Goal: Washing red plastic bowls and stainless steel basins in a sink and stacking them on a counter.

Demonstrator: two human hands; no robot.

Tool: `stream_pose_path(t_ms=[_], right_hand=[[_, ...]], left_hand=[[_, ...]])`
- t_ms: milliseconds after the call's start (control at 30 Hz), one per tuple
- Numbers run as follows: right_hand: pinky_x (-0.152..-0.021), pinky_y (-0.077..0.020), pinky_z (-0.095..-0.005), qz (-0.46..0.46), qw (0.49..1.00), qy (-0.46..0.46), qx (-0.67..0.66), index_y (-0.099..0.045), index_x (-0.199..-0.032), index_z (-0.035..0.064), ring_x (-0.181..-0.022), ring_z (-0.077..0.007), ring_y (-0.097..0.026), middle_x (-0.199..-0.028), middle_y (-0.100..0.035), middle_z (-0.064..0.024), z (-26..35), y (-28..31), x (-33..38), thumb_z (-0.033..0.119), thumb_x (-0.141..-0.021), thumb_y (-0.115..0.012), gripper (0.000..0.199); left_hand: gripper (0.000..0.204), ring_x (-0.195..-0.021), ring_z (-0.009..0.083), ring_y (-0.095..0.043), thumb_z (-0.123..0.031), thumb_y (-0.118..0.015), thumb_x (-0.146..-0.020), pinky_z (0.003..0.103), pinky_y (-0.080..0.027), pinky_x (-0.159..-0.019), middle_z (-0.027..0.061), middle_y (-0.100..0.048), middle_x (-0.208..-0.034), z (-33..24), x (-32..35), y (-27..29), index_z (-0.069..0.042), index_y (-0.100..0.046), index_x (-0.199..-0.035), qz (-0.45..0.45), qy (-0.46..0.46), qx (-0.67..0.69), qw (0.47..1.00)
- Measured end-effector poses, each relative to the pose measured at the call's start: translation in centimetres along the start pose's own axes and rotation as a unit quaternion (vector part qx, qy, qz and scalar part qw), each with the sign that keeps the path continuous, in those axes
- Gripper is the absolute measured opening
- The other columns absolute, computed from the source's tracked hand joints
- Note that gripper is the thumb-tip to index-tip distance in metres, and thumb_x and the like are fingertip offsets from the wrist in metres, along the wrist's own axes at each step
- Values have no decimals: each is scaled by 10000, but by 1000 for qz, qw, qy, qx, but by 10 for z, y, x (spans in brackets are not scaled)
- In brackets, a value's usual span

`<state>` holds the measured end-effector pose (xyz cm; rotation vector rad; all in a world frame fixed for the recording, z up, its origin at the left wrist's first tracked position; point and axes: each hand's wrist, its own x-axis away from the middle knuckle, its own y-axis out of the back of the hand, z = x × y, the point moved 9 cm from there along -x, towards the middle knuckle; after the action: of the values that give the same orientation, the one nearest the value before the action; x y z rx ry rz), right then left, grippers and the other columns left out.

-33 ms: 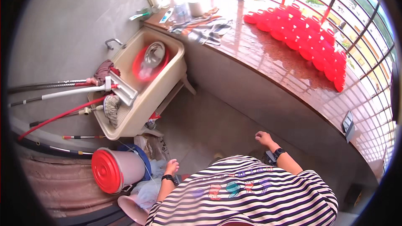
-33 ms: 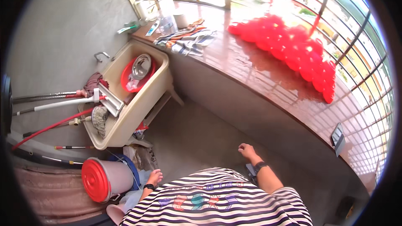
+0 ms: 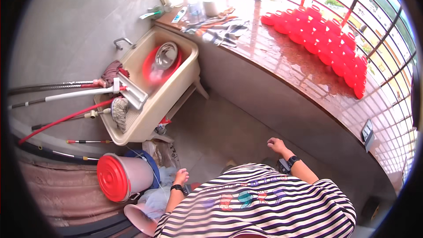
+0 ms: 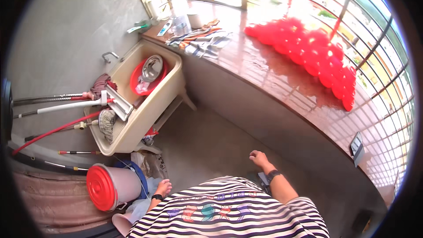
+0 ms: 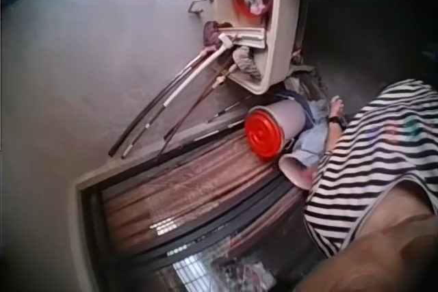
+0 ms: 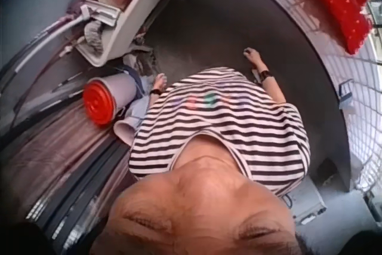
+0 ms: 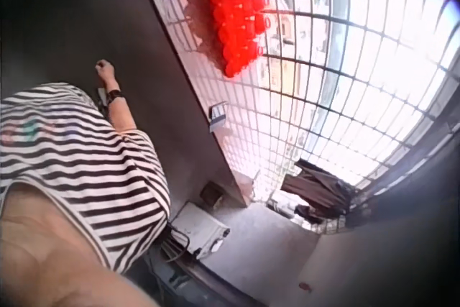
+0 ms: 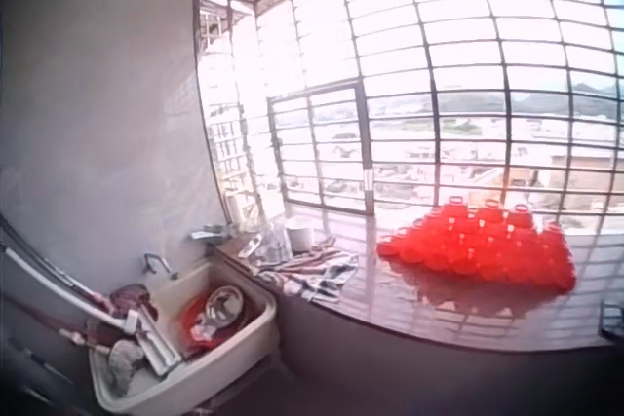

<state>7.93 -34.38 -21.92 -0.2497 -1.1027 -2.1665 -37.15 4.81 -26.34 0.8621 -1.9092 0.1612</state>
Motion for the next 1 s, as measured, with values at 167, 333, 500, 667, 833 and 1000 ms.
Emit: stream_pose_path(t_ms=[167, 333, 500, 667, 833, 1000], right_hand=[[-830, -517, -362, 86, 996, -4, 40, -683, -1009, 72, -912, -264, -667, -964, -696, -137, 40, -41, -8, 236, -791, -642, 276], [-823, -521, -340, 118, 985, -72, 99, -686, -1008, 62, -883, -235, -678, -963, -703, -122, -4, -45, -10, 232, -777, -651, 289], [-799, -530, -339, 99, 984, -104, 108, -702, -998, 95, -837, -239, -688, -916, -711, -112, -29, -34, -16, 264, -761, -659, 295], [-826, -520, -355, 98, 984, -115, 89, -700, -1010, 100, -900, -244, -677, -954, -706, -117, -1, -30, -34, 276, -762, -654, 307], [-837, -508, -373, 96, 990, -67, 79, -698, -1006, 113, -948, -286, -659, -971, -696, -138, 23, -37, -75, 265, -765, -670, 285], [-844, -506, -396, 108, 988, -58, 91, -700, -988, 128, -957, -304, -651, -985, -695, -125, 31, -38, -123, 275, -766, -656, 270]], left_hand=[[461, -837, 143, -593, -126, -576, -852, 313, -488, -718, 32, -617, -1054, 57, 15, 12, -107, -493, -1305, 0, 51, 50, 997], [443, -866, 148, -605, -124, -571, -864, 298, -498, -720, 42, -620, -1054, 97, 21, 0, -98, -498, -1300, 30, 60, 105, 992], [439, -855, 147, -608, -148, -571, -865, 302, -496, -727, 39, -619, -1061, 95, 13, 11, -103, -504, -1297, 24, 43, 113, 992], [470, -792, 135, -611, -155, -598, -868, 260, -495, -640, 30, -629, -967, 31, 0, 21, -104, -467, -1317, -3, 25, 126, 992], [442, -887, 132, -597, -200, -575, -906, 255, -487, -727, 59, -609, -1119, -74, -17, 2, -102, -467, -1323, 35, -64, 142, 987], [406, -922, 124, -597, -171, -541, -941, 228, -494, -724, 95, -595, -1165, -207, -15, -11, -56, -470, -1324, 34, -135, 139, 980]])
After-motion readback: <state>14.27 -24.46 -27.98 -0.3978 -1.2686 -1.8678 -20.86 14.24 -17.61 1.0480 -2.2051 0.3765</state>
